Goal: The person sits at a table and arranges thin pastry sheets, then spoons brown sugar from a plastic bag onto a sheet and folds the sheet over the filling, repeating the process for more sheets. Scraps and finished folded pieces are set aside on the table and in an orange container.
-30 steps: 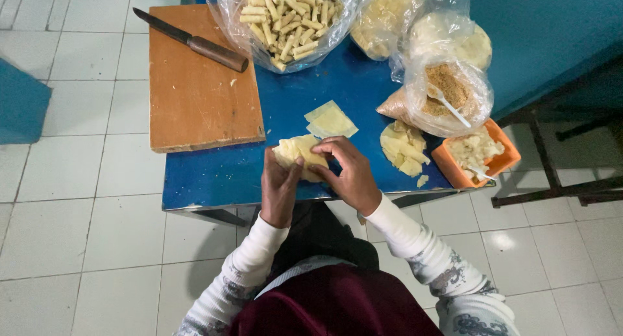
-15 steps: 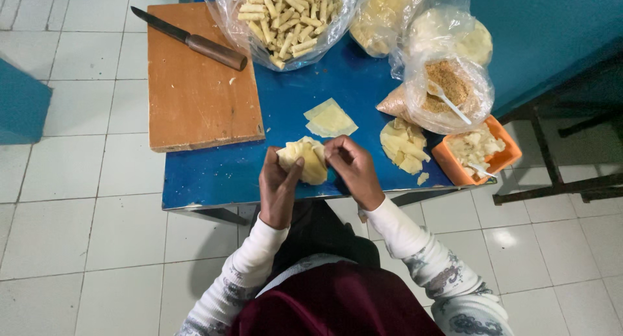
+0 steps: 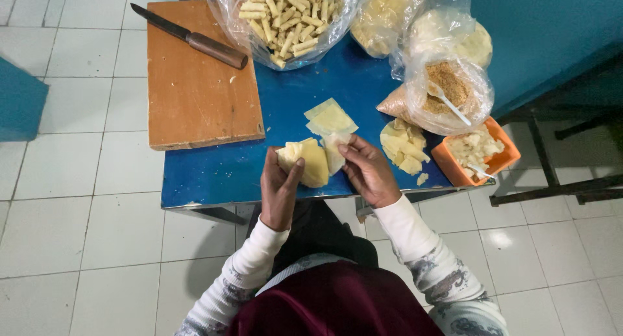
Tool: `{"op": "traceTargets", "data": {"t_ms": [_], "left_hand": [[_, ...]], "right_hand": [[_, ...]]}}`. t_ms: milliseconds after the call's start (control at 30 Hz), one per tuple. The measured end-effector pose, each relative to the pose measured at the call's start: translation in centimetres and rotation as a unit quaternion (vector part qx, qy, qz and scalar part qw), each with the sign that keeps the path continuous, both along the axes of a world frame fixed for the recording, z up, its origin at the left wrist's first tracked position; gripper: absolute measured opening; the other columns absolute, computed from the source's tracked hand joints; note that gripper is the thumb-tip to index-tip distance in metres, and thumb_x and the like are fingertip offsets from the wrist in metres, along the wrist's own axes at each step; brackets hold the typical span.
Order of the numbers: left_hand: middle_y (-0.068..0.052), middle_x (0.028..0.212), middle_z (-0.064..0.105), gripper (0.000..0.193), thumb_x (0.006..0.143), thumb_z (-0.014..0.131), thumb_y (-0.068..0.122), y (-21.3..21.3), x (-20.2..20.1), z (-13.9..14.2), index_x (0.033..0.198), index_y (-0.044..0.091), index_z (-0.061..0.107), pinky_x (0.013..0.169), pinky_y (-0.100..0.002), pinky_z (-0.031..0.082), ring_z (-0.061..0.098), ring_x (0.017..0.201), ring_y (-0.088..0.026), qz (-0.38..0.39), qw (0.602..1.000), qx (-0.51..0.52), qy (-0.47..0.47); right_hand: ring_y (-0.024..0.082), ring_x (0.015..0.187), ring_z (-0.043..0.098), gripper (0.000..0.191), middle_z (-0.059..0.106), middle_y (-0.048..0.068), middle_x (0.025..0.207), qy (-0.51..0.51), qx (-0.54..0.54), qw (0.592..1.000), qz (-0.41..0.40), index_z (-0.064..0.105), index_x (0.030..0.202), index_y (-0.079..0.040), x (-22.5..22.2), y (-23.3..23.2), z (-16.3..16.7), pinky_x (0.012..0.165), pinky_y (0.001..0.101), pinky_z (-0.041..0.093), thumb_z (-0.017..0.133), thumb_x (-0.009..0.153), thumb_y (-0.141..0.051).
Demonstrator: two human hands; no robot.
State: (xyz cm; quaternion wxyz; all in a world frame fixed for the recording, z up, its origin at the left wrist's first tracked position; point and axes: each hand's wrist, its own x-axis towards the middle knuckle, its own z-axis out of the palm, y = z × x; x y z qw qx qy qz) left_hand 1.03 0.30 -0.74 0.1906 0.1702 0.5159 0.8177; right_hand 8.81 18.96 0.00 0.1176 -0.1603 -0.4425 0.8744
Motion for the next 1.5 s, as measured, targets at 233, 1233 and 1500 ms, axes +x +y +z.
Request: {"op": "traceTargets", "data": {"t_ms": [233, 1233, 1500], "left_hand": [[-0.002, 0.135, 0.049, 0.047, 0.098, 0.056, 0.009, -0.6, -0.5, 1.7, 0.142, 0.011, 0.040, 0.097, -0.029, 0.050, 0.058, 0.114, -0.012, 0.019, 0.999, 0.031, 0.038], [-0.003, 0.092, 0.053, 0.025, 0.104, 0.061, 0.023, -0.2, -2.0, 0.6, 0.089, 0.003, 0.061, 0.076, -0.026, 0.044, 0.049, 0.085, -0.010, -0.058, 0.987, -0.089, 0.118], [-0.008, 0.083, 0.047, 0.026, 0.104, 0.062, 0.019, 0.5, -2.6, 0.7, 0.087, 0.001, 0.055, 0.071, -0.032, 0.042, 0.044, 0.079, -0.017, -0.026, 0.971, -0.132, 0.198]], "right_hand": [[0.009, 0.102, 0.058, 0.017, 0.068, 0.003, 0.117, 0.010, 0.203, 0.973, 0.113, 0.068, 0.121, -0.002, 0.9, 1.7, 2.9, 0.094, 0.0250, 0.046, 0.059, 0.109, -0.011], [0.003, 0.076, 0.053, 0.014, 0.059, -0.006, 0.087, -0.075, 0.076, 0.977, 0.183, 0.065, 0.097, -0.007, 1.1, 1.5, 3.4, 0.066, 0.0200, 0.043, 0.069, 0.102, -0.020], [0.005, 0.088, 0.064, 0.015, 0.069, -0.002, 0.100, -0.102, 0.032, 0.976, 0.189, 0.070, 0.110, -0.003, 1.0, 2.7, 2.2, 0.076, 0.0202, 0.051, 0.071, 0.100, -0.014]]}}
